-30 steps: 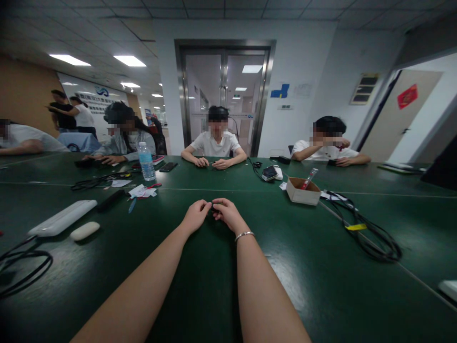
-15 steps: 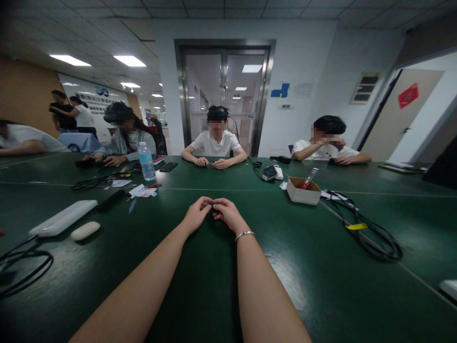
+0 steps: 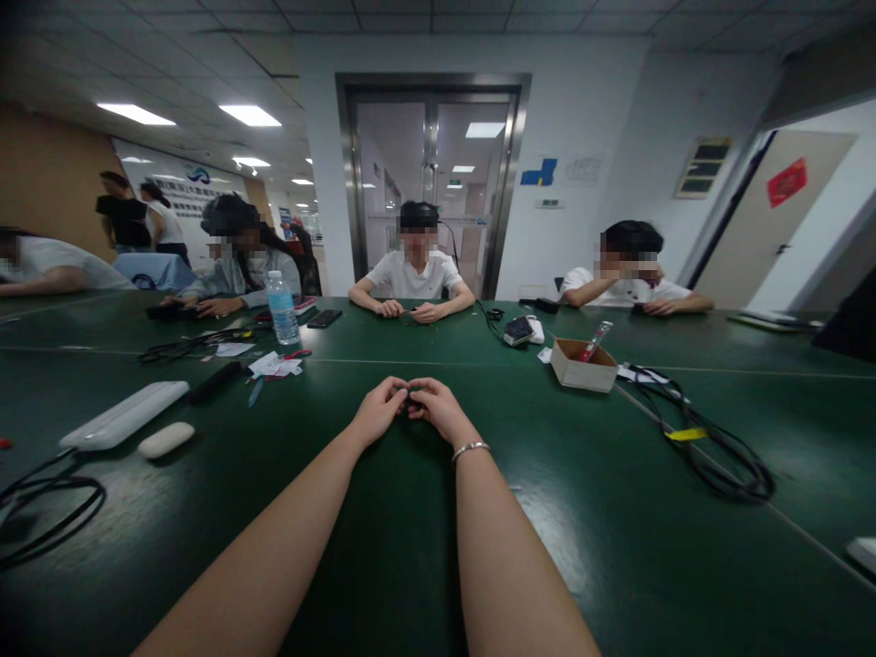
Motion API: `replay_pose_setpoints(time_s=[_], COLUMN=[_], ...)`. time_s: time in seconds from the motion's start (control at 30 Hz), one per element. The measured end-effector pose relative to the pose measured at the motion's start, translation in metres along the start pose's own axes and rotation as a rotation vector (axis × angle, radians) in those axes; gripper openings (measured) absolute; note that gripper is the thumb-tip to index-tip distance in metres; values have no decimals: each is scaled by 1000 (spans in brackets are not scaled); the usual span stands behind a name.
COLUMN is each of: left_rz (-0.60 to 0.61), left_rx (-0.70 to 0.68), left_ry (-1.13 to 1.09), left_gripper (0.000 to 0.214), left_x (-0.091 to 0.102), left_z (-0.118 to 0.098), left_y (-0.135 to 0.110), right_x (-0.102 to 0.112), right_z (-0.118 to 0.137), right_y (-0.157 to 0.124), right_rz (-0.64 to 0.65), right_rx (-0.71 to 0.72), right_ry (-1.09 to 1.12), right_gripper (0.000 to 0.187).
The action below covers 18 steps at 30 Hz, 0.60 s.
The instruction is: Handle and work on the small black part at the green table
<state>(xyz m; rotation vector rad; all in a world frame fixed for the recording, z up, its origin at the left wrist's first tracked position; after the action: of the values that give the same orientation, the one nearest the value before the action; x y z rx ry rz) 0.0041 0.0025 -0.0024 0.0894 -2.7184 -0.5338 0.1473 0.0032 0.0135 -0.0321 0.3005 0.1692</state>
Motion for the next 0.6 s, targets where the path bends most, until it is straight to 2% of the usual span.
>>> replay_pose_setpoints(time_s=[0.3,0.6], left_rz=[5,10], left_rx=[55,54], left_ry=[-94,-36], left_gripper=[22,26], left_x=[0,1], left_z=[-2,-3], left_y=[1,0], right_x=[-2,-1], right_z=[4,3], right_y=[-4,-4], right_rz=[-8,1], right_rx=[-3,-7], right_ry=[0,-4], right_gripper=[20,19])
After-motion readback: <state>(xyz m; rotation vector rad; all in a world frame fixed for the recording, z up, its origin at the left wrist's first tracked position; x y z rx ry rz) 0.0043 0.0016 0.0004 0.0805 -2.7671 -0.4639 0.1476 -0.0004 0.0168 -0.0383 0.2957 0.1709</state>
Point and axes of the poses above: each hand's wrist, its own y-axis towards the middle knuckle, its own x-axis out of the back of the hand, z = x × y, the point moved 1 cm from there along y, towards the middle knuckle, and after that the axes turned 6 degrees about -z, right-handed, at the moved point
